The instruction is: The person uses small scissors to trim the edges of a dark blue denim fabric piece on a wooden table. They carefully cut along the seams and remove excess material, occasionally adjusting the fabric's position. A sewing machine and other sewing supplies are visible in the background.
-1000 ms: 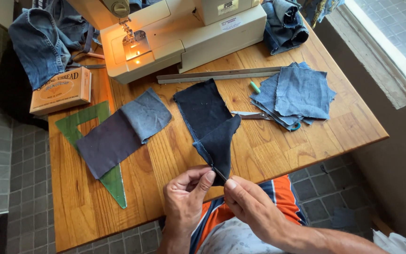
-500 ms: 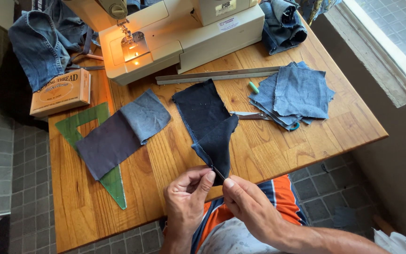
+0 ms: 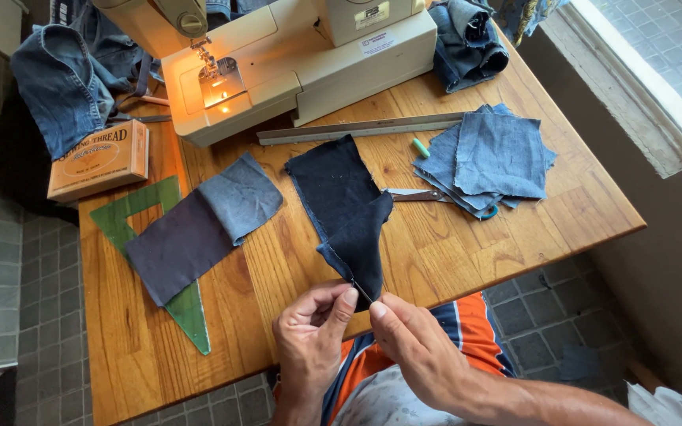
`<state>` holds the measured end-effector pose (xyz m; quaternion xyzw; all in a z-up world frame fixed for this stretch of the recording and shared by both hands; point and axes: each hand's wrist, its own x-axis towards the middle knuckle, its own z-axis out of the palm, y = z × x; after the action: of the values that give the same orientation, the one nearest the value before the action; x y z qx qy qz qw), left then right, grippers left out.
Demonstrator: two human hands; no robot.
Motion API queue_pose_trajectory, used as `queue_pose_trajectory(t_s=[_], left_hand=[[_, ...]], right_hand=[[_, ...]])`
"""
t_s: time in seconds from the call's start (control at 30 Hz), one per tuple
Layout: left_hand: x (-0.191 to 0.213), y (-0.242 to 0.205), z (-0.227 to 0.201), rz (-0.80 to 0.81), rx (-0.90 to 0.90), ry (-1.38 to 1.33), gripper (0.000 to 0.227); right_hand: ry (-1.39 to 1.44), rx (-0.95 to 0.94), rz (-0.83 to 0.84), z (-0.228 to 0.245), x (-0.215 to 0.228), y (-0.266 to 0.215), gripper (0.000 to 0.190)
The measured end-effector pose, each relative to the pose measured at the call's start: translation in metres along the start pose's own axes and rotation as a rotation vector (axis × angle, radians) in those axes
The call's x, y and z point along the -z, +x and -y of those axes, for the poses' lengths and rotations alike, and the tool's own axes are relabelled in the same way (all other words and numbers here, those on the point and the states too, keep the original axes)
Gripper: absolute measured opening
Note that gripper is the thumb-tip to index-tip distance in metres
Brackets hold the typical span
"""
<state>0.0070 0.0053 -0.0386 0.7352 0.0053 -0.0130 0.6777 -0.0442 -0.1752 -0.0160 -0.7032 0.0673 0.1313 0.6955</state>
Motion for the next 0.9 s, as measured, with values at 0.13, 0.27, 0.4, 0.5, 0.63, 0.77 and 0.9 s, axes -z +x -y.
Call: queue_pose_trajectory(t_s=[0.13,0.27,0.4,0.5,0.63,0.77,0.9], left_hand=[[0.0,0.0,0.003,-0.017,0.044,-0.02,0.026],[0.001,0.002,0.006,-0.045,0.113,-0.072,0.029],[0.002,0.002,-0.005,-0.035,0.16,-0.05,0.035],[0.002,0.002,-0.005,-0.016,0.138,-0.001,0.034],[0.004,0.003,-0.006,0.002,0.129,0.001,0.033],[0.006,0.007,0.009,0.044,0.028,-0.135,0.028],[0.008,0.007,0.004,0.111,-0.001,-0.239,0.012]], right_hand=[[-0.054,0.004,-0.016,-0.002,0.0,0.001,0.054],[-0.058,0.021,-0.024,-0.002,0.003,-0.004,0.052],[-0.15,0.189,-0.274,-0.011,0.012,0.004,0.038],[-0.248,-0.107,-0.373,0.038,0.016,0.033,0.041],[-0.037,0.026,-0.244,0.027,0.018,0.047,0.019],[0.148,0.14,-0.233,0.022,0.02,0.054,0.008],[0.079,0.15,-0.274,0.019,0.02,0.05,0.012]])
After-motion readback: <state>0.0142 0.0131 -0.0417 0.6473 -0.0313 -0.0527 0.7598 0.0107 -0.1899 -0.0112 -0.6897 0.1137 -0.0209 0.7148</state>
